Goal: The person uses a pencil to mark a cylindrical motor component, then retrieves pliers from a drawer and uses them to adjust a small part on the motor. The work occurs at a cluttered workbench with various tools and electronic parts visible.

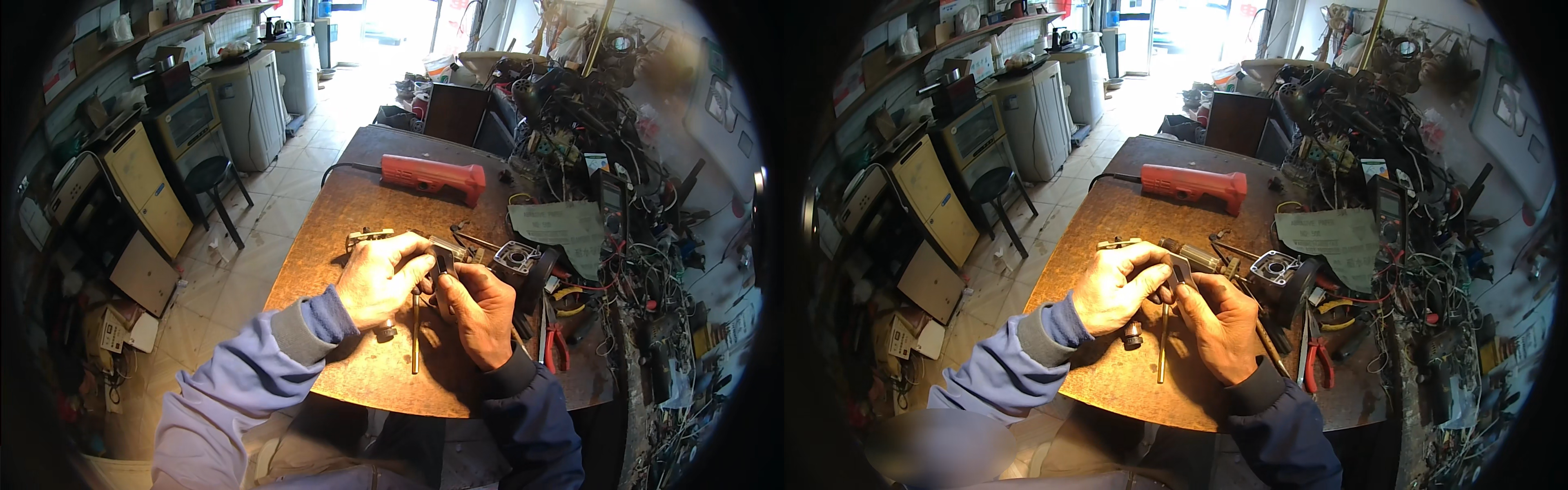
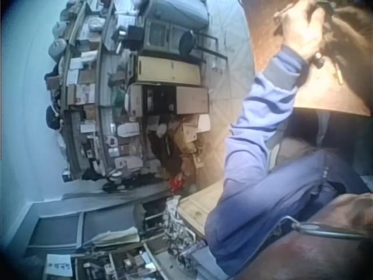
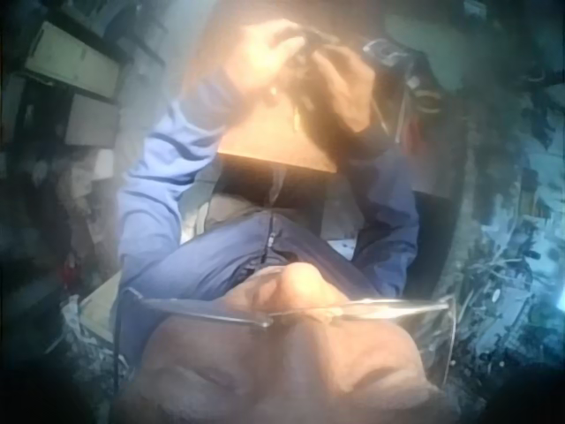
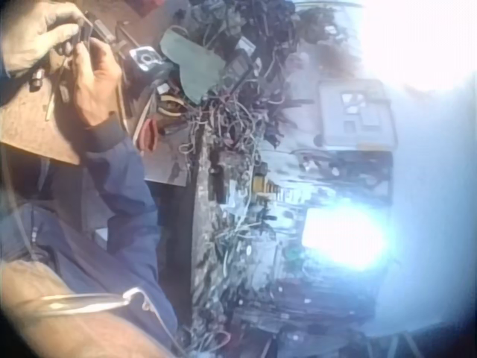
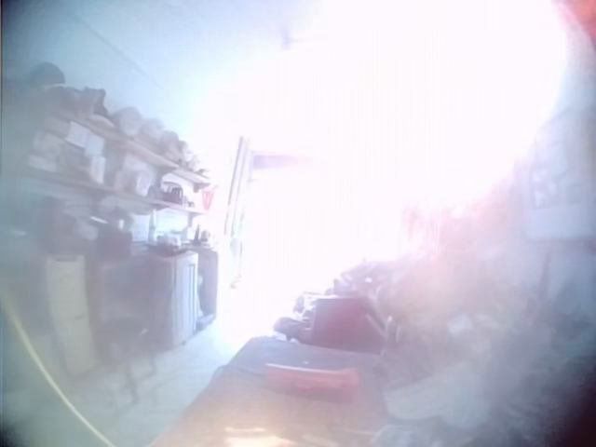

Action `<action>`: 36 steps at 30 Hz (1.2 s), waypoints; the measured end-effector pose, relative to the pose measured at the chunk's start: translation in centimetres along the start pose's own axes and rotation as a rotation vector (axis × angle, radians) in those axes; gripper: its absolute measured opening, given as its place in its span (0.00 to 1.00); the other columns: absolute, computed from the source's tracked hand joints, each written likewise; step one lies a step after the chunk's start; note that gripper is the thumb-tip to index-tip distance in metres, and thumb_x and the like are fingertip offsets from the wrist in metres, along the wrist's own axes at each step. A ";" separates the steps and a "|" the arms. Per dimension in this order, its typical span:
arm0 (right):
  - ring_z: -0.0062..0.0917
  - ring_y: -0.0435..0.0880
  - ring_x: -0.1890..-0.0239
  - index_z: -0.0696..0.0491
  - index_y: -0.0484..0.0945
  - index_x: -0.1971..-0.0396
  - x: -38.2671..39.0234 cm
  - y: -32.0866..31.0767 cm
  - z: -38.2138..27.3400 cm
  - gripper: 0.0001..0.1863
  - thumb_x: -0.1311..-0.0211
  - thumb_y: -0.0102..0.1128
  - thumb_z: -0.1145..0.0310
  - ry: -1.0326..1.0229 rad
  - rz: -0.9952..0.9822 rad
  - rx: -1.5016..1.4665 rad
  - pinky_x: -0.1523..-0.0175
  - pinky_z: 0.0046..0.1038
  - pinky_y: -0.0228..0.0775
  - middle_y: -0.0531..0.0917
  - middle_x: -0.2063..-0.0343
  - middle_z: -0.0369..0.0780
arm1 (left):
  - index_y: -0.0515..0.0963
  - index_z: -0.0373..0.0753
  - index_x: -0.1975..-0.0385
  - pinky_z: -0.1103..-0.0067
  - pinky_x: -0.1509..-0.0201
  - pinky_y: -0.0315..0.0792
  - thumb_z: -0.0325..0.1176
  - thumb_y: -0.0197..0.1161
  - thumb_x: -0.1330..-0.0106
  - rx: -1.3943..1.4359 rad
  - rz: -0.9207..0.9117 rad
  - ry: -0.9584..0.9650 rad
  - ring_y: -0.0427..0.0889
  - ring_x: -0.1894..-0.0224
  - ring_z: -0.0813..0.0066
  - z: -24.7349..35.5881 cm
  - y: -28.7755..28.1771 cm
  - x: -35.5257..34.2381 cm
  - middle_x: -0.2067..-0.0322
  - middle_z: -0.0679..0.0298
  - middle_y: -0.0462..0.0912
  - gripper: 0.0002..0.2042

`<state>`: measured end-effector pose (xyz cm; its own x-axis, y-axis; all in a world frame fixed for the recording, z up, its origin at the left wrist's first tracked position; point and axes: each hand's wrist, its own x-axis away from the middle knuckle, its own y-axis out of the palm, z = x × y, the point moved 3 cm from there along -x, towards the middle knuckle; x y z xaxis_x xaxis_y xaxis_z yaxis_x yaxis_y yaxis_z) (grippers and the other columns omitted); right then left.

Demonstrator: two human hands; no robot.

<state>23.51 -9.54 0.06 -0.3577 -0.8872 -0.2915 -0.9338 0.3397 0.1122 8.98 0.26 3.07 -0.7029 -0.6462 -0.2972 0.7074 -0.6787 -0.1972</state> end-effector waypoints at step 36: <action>0.10 0.79 0.68 0.61 0.82 0.54 0.0 0.1 -1.0 0.10 0.31 0.65 0.74 0.047 -0.091 -0.006 0.64 0.15 0.70 0.88 0.64 0.35 | 0.80 0.28 0.54 0.80 0.56 0.81 0.25 0.64 0.29 0.193 -0.056 -0.022 0.85 0.63 0.78 -0.1 -0.5 -0.2 0.66 0.61 0.85 0.09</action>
<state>23.44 -9.86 0.99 -0.2708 -0.9280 -0.2557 -0.9624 0.2551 0.0933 8.79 0.78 3.17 -0.7440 -0.6114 -0.2696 0.6410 -0.7670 -0.0294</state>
